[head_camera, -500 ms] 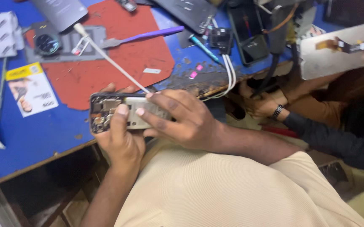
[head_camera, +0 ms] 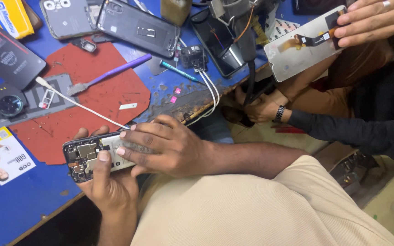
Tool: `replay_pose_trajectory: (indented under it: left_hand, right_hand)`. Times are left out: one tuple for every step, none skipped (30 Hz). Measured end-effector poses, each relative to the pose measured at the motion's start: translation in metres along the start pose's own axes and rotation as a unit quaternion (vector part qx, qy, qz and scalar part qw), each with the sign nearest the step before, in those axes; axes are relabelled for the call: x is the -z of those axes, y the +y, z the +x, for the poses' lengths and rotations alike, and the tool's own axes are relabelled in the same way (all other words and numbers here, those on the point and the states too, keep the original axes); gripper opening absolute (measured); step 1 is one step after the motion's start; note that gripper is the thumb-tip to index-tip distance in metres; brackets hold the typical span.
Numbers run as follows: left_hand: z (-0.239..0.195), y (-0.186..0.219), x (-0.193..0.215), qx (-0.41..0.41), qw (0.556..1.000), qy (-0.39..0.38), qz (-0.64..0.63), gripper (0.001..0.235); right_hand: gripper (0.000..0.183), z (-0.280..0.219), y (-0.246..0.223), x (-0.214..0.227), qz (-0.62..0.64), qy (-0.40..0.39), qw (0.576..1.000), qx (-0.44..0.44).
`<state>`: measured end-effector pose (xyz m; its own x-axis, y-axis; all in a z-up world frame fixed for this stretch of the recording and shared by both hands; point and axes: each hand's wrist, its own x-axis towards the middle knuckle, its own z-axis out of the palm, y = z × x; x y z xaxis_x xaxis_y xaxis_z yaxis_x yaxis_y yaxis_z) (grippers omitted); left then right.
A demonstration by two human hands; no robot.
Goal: The person uses a screwdriver to remove screws from the back of a disassembled smartphone. They then place the back cover onto the phone body and press along the edges to secure it.
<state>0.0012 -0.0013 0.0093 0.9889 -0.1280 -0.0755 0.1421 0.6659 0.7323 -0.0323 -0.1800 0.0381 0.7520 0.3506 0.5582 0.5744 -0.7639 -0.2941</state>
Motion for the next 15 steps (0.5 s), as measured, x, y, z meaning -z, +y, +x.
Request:
replay_pose_trajectory:
  left_hand:
    - [0.003, 0.0, 0.0, -0.001, 1.0, -0.002, -0.005, 0.058]
    - [0.004, 0.001, 0.001, -0.003, 1.0, -0.001, -0.008, 0.059]
    - [0.006, 0.002, 0.002, -0.006, 1.0, -0.001, -0.012, 0.06]
    - [0.007, 0.0, 0.0, 0.0, 1.0, -0.004, -0.009, 0.061]
    - [0.008, 0.001, 0.0, 0.006, 1.0, -0.006, -0.007, 0.062]
    - [0.007, 0.006, 0.003, 0.002, 1.0, -0.002, 0.003, 0.064]
    - [0.006, 0.009, 0.006, -0.003, 1.0, -0.003, 0.008, 0.064]
    - [0.006, 0.01, 0.008, -0.007, 1.0, -0.005, 0.011, 0.065]
    - [0.006, 0.011, 0.009, -0.011, 1.0, -0.006, 0.014, 0.065]
    - [0.006, 0.013, 0.011, -0.009, 1.0, -0.006, 0.006, 0.065]
    - [0.008, 0.016, 0.013, -0.008, 1.0, -0.006, -0.003, 0.066]
    - [0.01, 0.021, 0.016, -0.009, 1.0, -0.007, -0.009, 0.066]
    - [0.013, 0.024, 0.018, -0.006, 1.0, -0.002, -0.011, 0.066]
    - [0.015, 0.027, 0.021, -0.008, 1.0, 0.005, -0.014, 0.067]
    - [0.017, 0.028, 0.023, -0.01, 1.0, 0.012, -0.017, 0.068]
  right_hand:
    - [0.048, 0.001, 0.0, 0.0, -0.001, 0.0, 1.0, -0.003]
    - [0.05, 0.003, -0.001, 0.0, -0.001, 0.0, 1.0, -0.005]
    - [0.051, 0.005, -0.002, 0.0, 0.0, 0.001, 1.0, -0.008]
    - [0.051, 0.004, 0.0, 0.004, -0.014, -0.019, 1.0, 0.003]
    - [0.052, 0.004, 0.003, 0.009, -0.029, -0.04, 0.999, 0.013]
    - [0.052, 0.006, 0.003, 0.009, -0.033, -0.056, 0.997, 0.032]
    - [0.042, -0.001, 0.005, 0.023, -0.026, -0.048, 0.997, 0.059]
    - [0.034, -0.014, 0.009, 0.048, -0.021, -0.042, 0.995, 0.085]
    - [0.034, -0.024, 0.014, 0.072, -0.059, -0.02, 0.993, 0.096]
    - [0.032, -0.04, 0.016, 0.108, -0.073, -0.026, 0.995, 0.064]
    - [0.034, -0.049, 0.018, 0.13, -0.138, -0.033, 0.99, 0.025]
    - [0.037, -0.058, 0.021, 0.146, -0.202, -0.038, 0.979, -0.013]
    - [0.039, -0.067, 0.023, 0.161, -0.264, -0.042, 0.962, -0.051]
    - [0.042, -0.076, 0.029, 0.174, -0.323, -0.045, 0.941, -0.084]
    - [0.045, -0.085, 0.034, 0.186, -0.381, -0.048, 0.916, -0.117]
